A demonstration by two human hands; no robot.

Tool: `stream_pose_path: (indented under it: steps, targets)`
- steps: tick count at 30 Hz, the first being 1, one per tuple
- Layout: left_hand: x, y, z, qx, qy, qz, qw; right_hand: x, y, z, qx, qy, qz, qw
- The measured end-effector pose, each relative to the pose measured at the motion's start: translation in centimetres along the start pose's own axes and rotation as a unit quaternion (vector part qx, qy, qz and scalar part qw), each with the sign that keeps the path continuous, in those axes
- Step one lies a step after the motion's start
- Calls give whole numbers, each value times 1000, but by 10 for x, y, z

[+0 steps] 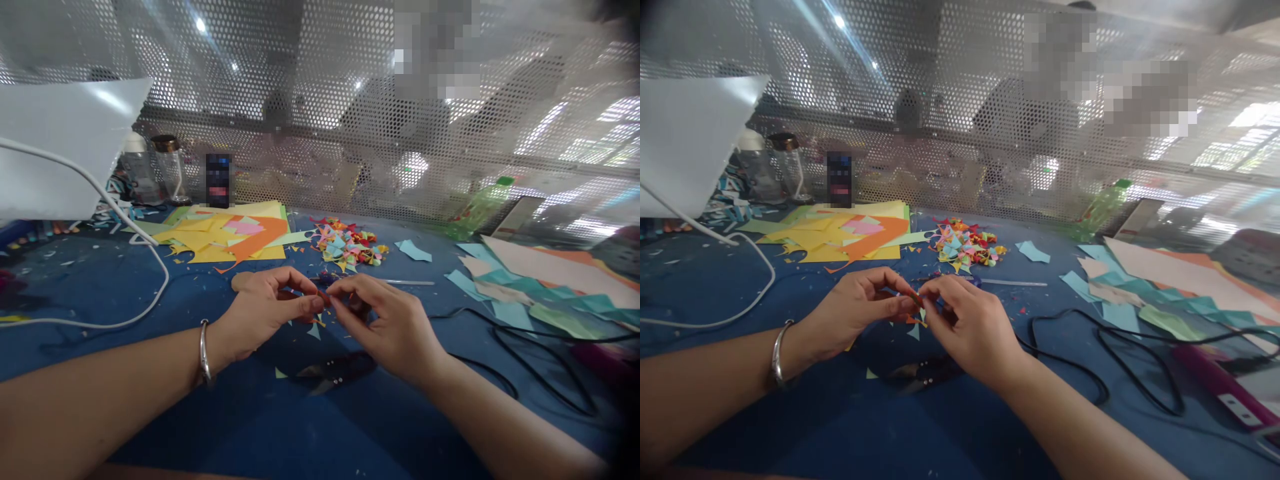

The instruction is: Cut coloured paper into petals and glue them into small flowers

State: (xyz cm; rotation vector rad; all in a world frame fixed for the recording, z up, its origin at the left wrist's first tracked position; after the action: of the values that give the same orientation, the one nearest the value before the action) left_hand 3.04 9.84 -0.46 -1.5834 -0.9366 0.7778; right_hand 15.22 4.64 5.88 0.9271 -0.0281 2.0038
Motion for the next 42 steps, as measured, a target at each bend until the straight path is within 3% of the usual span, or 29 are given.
stream_pose_path:
  steps: [18, 29, 36, 42]
  targets:
    - [-1, 3, -6, -53, 40, 28, 997, 2, -4, 1, 42, 3, -36, 998]
    - [0, 2, -6, -68, 39, 31, 996, 2, 2, 3, 36, 16, 12, 999]
    - [1, 1, -3, -51, 26, 19, 998, 2, 1, 0, 51, 32, 9, 998]
    - [0, 4, -5, -72, 35, 53, 995, 3, 3, 3, 50, 26, 33, 998]
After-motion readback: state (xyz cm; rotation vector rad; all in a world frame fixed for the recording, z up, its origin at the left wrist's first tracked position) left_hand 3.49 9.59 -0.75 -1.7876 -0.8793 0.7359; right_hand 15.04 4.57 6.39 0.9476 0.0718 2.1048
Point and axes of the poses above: each hand's wrist, its own x-axis towards the middle knuckle, its own z-axis out of the back of the hand, y = z × x, the point moved 9 cm from there along x, towards the middle knuckle, and after that the axes turned 3 degrees about -x, right-handed, at the moved point
